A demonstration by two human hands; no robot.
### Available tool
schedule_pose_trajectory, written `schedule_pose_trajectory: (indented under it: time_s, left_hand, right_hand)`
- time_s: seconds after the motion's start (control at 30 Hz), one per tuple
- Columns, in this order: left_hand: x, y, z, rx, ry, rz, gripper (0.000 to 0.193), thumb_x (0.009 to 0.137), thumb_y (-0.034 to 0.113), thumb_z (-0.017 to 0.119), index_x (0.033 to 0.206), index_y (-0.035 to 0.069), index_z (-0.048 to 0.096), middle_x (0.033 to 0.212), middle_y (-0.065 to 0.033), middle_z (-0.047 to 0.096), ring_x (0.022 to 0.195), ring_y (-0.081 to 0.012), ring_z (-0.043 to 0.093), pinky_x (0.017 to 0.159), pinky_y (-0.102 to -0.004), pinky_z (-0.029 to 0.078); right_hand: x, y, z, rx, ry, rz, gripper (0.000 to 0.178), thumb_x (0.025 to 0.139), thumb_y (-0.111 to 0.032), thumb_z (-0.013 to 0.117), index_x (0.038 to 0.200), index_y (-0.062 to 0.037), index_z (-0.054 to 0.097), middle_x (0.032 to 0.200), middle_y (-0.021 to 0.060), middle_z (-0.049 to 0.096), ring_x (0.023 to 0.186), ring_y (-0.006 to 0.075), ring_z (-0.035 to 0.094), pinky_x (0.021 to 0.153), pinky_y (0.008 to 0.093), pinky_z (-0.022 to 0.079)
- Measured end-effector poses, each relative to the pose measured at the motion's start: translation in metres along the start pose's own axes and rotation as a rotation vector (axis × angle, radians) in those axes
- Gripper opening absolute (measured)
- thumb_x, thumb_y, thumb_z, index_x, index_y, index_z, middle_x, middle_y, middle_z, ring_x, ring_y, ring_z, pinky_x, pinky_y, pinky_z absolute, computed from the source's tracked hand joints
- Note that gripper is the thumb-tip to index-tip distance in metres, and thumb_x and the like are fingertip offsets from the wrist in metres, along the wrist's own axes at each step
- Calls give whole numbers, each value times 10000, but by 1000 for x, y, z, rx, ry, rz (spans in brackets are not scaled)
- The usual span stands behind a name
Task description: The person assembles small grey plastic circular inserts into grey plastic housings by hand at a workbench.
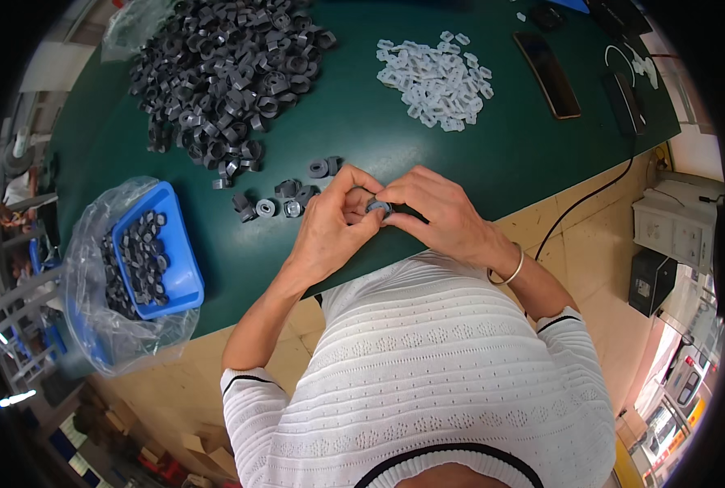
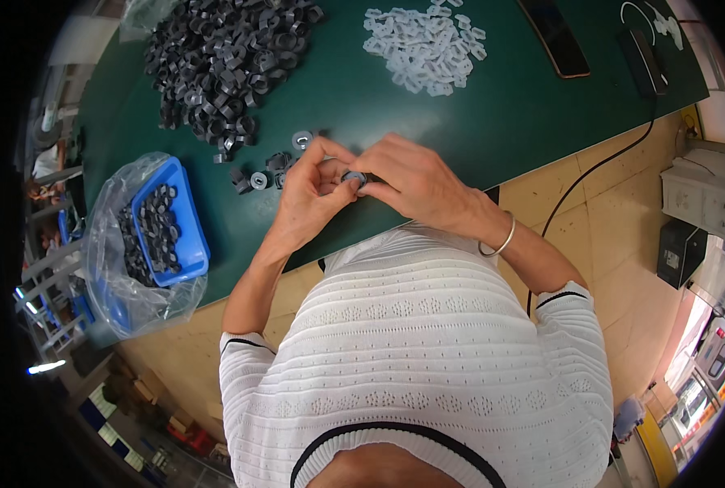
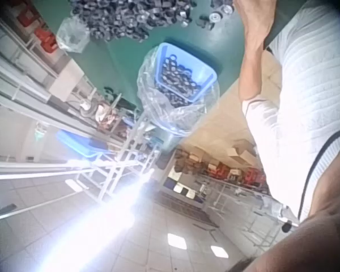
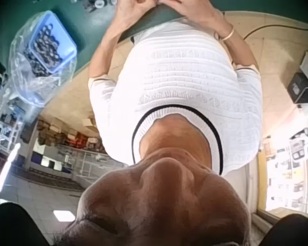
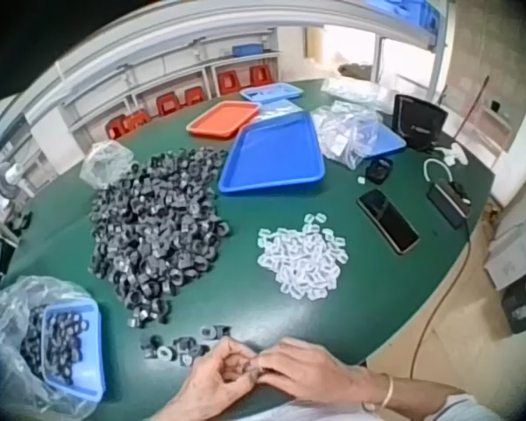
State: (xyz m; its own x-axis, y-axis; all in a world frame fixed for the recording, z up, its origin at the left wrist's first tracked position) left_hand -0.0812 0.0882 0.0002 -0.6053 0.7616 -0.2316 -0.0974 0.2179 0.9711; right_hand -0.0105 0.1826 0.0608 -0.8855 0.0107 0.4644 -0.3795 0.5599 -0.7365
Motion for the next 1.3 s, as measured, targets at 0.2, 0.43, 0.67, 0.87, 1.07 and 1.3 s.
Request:
schedule_pose_trajectory:
  time_s: [0.2, 0.43, 0.67, 0.87, 1.07, 1.3]
  left_hand:
    - [1, 0, 11, -204, -132, -129, 186, 907, 8, 599, 1070, 14, 510, 853, -61, 661, 664, -81, 622, 564, -201, 485]
    - [-6, -22, 9, -254, -25, -229, 149, 914, -14, 569, 1061, 5, 555, 864, -76, 669, 650, -94, 636, 485, -183, 444]
    - [-21, -19, -12, -537, 138, -133, 174, 911, -5, 561, 1078, 16, 603, 959, -138, 691, 680, -124, 652, 514, -196, 466]
    - [-32, -21, -15, -535, 162, -93, 151, 904, 4, 573, 1046, 5, 623, 956, -135, 690, 697, -129, 655, 536, -215, 483]
    - [-43, -26, -41, -579, 336, -90, 243, 932, 48, 565, 1169, 10, 598, 1054, -148, 684, 769, -137, 679, 575, -206, 511]
    - [-39, -34, -34, -753, 184, -112, 352, 930, 20, 574, 1277, 16, 516, 1047, -163, 673, 786, -169, 697, 571, -210, 542]
  right_hand:
    - [6, -2, 0, 2, -123, 6, 289, 746, -49, 747, 1009, -38, 627, 897, 79, 632, 816, 262, 592, 721, 365, 481]
    - [2, -5, 6, -34, -85, 5, 250, 764, -61, 736, 989, -33, 629, 868, 74, 619, 808, 254, 582, 720, 365, 489]
    - [42, 98, -135, -392, 260, 222, 161, 879, -77, 618, 1011, -9, 681, 854, 129, 643, 747, 295, 607, 690, 326, 480]
    - [76, 182, -153, -692, 163, 332, 176, 852, -123, 655, 996, -22, 670, 892, 156, 649, 811, 332, 630, 721, 396, 486]
    - [77, 200, -163, -528, 154, 403, 147, 800, -138, 683, 887, -34, 626, 774, 130, 675, 687, 303, 656, 619, 372, 497]
    - [38, 43, -35, -556, 8, -38, 152, 786, 5, 628, 925, -57, 635, 830, 84, 583, 755, 249, 581, 625, 357, 484]
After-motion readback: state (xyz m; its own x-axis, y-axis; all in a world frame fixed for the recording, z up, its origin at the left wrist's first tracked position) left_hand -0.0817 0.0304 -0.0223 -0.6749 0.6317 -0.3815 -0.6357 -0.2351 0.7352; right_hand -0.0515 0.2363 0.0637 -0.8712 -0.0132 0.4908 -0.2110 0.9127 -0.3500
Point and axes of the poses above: each hand's wrist, its own x-axis towards the middle knuckle, its own z-axis out of the palm, y = z × x, the point moved 10 cm from there along x, towards the middle knuckle
